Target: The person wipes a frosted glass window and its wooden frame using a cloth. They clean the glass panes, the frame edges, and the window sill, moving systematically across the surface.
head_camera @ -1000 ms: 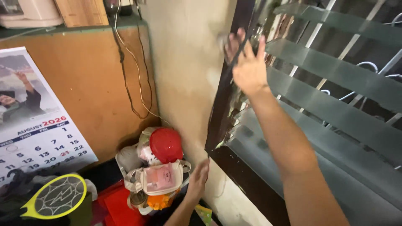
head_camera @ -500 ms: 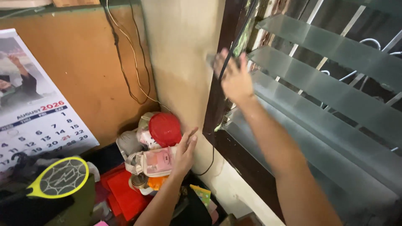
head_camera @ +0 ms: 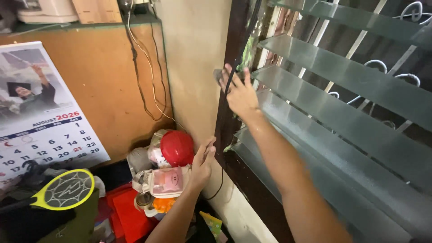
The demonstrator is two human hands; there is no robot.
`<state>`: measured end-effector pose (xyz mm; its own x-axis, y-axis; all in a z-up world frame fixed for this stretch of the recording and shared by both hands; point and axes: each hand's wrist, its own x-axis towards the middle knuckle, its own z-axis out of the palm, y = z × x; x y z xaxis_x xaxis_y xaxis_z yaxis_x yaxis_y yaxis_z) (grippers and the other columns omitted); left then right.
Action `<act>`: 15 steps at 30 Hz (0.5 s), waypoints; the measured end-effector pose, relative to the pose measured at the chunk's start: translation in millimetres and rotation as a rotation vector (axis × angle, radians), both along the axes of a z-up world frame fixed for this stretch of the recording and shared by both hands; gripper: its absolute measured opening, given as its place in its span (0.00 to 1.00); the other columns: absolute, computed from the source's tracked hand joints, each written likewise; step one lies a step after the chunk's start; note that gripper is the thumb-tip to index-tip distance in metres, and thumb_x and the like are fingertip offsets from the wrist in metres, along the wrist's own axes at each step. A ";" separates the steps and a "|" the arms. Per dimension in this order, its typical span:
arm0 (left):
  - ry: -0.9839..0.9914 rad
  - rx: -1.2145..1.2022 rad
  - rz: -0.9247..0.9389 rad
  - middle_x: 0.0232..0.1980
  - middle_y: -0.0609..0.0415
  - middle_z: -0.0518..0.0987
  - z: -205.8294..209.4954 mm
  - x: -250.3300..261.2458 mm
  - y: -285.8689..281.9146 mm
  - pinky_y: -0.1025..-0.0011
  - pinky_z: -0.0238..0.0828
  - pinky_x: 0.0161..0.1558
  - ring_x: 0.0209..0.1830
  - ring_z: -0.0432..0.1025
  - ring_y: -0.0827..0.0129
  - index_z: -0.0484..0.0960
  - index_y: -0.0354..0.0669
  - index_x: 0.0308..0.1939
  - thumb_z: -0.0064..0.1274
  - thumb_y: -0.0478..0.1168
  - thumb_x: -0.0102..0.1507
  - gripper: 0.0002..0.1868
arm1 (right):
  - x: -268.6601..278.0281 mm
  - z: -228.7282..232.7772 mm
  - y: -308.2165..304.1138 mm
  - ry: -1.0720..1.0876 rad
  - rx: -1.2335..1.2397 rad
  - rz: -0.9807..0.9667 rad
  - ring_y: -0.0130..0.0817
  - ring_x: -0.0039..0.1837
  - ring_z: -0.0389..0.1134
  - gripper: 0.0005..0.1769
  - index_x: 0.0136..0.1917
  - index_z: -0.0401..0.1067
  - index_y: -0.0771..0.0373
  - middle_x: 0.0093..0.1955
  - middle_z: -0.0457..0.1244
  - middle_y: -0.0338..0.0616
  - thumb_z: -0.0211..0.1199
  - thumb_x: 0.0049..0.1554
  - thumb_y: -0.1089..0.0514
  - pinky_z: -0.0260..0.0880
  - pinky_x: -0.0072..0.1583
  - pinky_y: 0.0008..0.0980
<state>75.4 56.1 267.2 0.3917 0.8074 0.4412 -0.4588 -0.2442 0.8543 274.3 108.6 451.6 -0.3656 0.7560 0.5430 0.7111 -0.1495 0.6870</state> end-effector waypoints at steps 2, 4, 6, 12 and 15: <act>0.004 -0.001 -0.011 0.73 0.47 0.70 9.7 8.0 8.9 0.66 0.56 0.72 0.74 0.64 0.62 0.67 0.35 0.71 0.44 0.43 0.72 0.26 | 2.3 17.1 -4.3 -0.016 0.109 0.026 0.49 0.85 0.39 0.31 0.75 0.64 0.60 0.83 0.49 0.50 0.52 0.59 0.55 0.43 0.74 0.71; 0.006 0.027 -0.020 0.74 0.47 0.69 23.1 17.9 20.8 0.67 0.53 0.73 0.75 0.62 0.63 0.64 0.34 0.73 0.44 0.42 0.72 0.26 | 2.7 39.1 -1.7 -0.021 0.181 0.032 0.50 0.82 0.45 0.31 0.75 0.65 0.60 0.80 0.53 0.51 0.53 0.59 0.56 0.49 0.71 0.67; -0.113 0.074 -0.001 0.75 0.46 0.67 41.9 39.5 41.3 0.67 0.52 0.74 0.77 0.59 0.63 0.63 0.32 0.73 0.44 0.40 0.73 0.26 | 0.4 47.9 3.3 0.011 0.199 0.006 0.51 0.76 0.52 0.32 0.77 0.66 0.63 0.76 0.56 0.49 0.53 0.60 0.57 0.55 0.67 0.61; -0.100 0.368 0.334 0.75 0.44 0.68 119.9 92.0 108.0 0.66 0.55 0.74 0.76 0.63 0.59 0.63 0.32 0.75 0.35 0.32 0.75 0.23 | -1.6 56.7 7.7 0.158 0.164 0.133 0.46 0.65 0.58 0.30 0.74 0.68 0.62 0.68 0.62 0.44 0.54 0.58 0.59 0.61 0.59 0.48; -0.227 0.364 0.193 0.74 0.43 0.71 153.8 112.3 133.9 0.66 0.57 0.75 0.75 0.65 0.58 0.67 0.33 0.75 0.33 0.31 0.75 0.23 | 3.3 55.3 10.6 0.356 0.173 0.245 0.48 0.61 0.60 0.25 0.71 0.69 0.66 0.61 0.64 0.47 0.54 0.63 0.60 0.61 0.59 0.47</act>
